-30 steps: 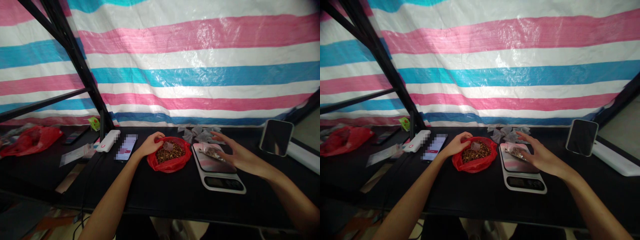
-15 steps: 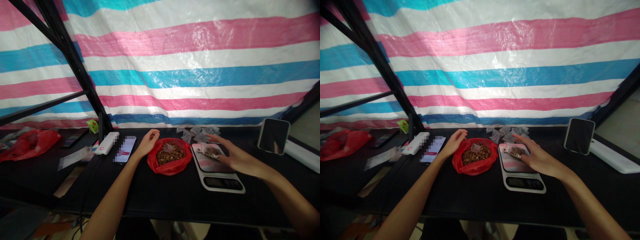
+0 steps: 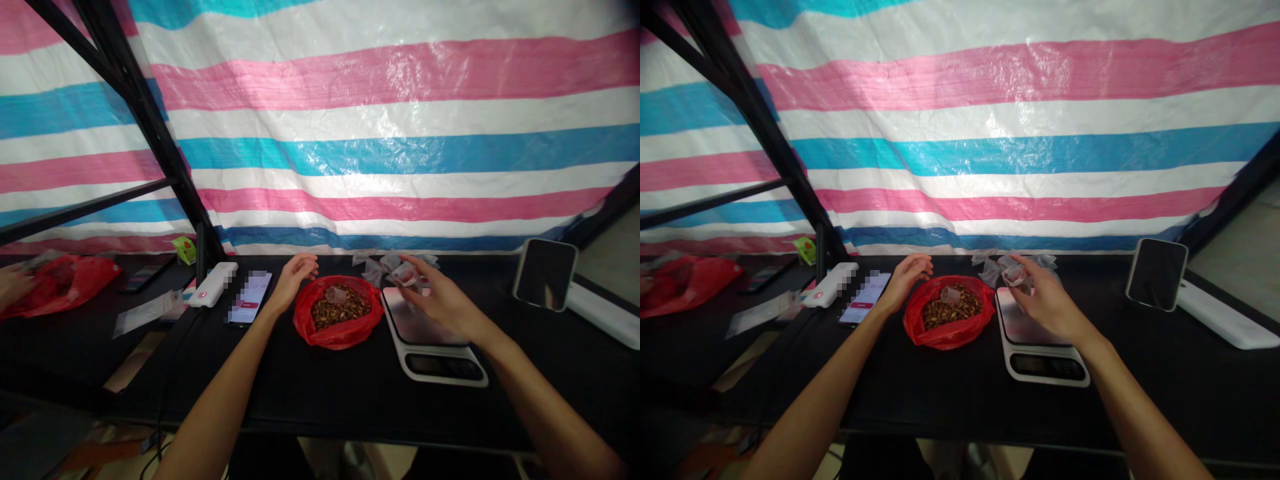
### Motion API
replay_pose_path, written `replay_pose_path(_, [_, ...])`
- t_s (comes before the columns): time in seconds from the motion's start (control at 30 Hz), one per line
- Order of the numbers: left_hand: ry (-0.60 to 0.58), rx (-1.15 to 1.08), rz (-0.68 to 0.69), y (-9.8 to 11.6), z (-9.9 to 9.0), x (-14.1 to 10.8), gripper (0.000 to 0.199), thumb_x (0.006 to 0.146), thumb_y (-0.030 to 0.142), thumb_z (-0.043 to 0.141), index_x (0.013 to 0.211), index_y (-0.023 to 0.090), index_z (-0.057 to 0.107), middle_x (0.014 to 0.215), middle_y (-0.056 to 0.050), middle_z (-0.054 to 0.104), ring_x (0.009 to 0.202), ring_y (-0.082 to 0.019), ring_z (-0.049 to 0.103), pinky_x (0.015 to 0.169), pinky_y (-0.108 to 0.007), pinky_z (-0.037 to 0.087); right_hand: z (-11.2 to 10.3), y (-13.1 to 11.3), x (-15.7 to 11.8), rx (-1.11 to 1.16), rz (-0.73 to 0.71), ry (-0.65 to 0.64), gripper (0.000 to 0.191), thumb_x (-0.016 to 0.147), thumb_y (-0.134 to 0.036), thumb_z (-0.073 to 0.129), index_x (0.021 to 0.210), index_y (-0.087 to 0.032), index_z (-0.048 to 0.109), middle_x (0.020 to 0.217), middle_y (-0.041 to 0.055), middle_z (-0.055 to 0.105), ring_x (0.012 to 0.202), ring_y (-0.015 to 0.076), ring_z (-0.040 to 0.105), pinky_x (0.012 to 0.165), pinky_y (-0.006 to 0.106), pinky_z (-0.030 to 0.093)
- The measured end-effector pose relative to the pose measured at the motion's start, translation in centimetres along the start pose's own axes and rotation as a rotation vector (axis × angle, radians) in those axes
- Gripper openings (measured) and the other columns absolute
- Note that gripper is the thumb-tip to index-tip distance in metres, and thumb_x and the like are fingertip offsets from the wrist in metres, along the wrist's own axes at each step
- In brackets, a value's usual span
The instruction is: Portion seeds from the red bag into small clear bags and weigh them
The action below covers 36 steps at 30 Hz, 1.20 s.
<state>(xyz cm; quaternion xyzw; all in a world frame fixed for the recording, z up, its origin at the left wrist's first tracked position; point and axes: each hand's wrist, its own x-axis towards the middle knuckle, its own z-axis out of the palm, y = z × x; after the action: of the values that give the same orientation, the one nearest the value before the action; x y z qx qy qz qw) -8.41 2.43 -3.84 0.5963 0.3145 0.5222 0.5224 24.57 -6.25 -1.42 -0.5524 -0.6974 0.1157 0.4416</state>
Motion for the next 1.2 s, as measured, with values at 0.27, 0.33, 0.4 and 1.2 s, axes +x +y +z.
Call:
replay_pose_path(0.27, [-0.096,-0.02,0.045,0.4,2.2,-0.8,0.047,0.082,0.044,0.083,0.119,0.02,0.067,0.113,-0.008,0.071,0.098,-0.018,0.067,0.092,-0.032,0.051,10.0,-8.1,4.6,0.369,0.018,-0.002,0.056,0.082,-0.034,0.072,0.135,-0.022,0.058,0.096,0.0035,0.072,0.083,0.0227,0.069,0.086,0.041,0.057])
replay_pose_path(0.33, [-0.125,-0.039,0.062,0.1,2.4,-0.7,0.048,0.082,0.043,0.083,0.121,0.02,0.067,0.119,-0.009,0.072,0.104,-0.021,0.067,0.096,-0.034,0.051,12.2,-8.1,5.0,0.459,0.036,-0.05,0.054,0.08,-0.03,0.071,0.132,-0.021,0.057,0.096,0.0039,0.072,0.084,0.0224,0.069,0.085,0.041,0.057])
replay_pose_path(0.4, [-0.139,-0.039,0.059,-0.1,2.4,-0.7,0.044,0.084,0.044,0.082,0.118,0.019,0.069,0.118,-0.009,0.073,0.107,-0.022,0.068,0.098,-0.035,0.051,13.7,-7.8,4.8,0.535,0.05,-0.049,0.05,0.079,-0.027,0.069,0.127,-0.02,0.056,0.097,0.0041,0.072,0.085,0.0215,0.07,0.084,0.039,0.057])
replay_pose_path(1.2, [0.009,0.069,0.042,0.2,3.5,-1.1,0.042,0.097,0.059,0.059,0.102,0.018,0.065,0.091,-0.003,0.068,0.081,-0.016,0.061,0.075,-0.026,0.05,12.6,-8.3,2.7,0.476,0.164,0.196,0.02,0.092,-0.04,0.063,0.085,-0.022,0.064,0.075,0.0002,0.067,0.068,0.0188,0.063,0.065,0.031,0.049])
